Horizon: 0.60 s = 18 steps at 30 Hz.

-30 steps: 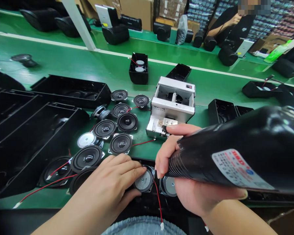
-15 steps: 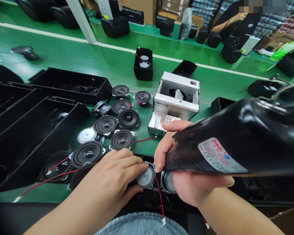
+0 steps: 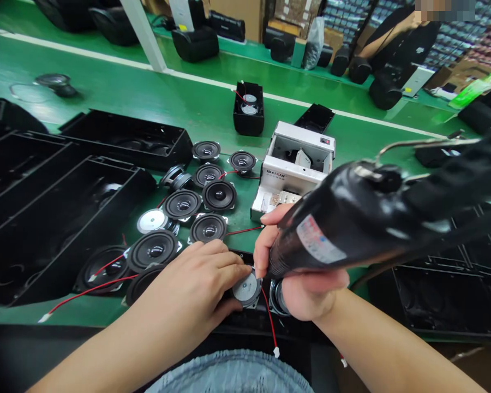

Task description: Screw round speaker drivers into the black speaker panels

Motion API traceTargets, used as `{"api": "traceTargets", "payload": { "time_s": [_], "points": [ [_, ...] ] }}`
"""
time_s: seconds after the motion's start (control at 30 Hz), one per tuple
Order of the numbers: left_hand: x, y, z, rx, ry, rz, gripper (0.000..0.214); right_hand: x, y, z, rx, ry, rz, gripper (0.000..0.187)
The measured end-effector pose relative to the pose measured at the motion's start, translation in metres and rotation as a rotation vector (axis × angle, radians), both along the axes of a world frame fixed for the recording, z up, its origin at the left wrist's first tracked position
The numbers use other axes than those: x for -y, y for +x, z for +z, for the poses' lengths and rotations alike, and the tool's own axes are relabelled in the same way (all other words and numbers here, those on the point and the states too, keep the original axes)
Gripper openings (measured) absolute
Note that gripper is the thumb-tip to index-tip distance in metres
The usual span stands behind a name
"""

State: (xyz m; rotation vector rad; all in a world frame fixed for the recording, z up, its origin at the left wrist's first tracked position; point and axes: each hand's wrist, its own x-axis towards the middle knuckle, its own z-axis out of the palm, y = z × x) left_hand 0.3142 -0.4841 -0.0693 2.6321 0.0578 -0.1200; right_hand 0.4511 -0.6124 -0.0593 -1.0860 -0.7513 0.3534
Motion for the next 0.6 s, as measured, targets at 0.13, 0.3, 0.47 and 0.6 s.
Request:
{"api": "traceTargets", "payload": {
  "time_s": [0.13, 0.3, 0.47, 0.6],
  "points": [
    [0.0, 0.005, 0.004, -0.037, 0.022, -0.021, 0.021, 0.002, -0.003, -0.009, 0.053, 0.036, 0.034, 0.073],
    [0.0, 0.007, 0.005, -0.049, 0.056, -0.027, 0.023, 0.01, -0.004, -0.018, 0.075, 0.016, 0.058, 0.067],
    [0.001, 0.008, 0.005, -0.057, 0.082, -0.05, 0.018, 0.013, -0.007, -0.026, 0.072, -0.019, 0.057, 0.067],
    [0.002, 0.004, 0.005, -0.043, 0.07, -0.043, 0.013, 0.012, -0.007, -0.01, 0.034, -0.04, 0.039, 0.066]
  ]
}}
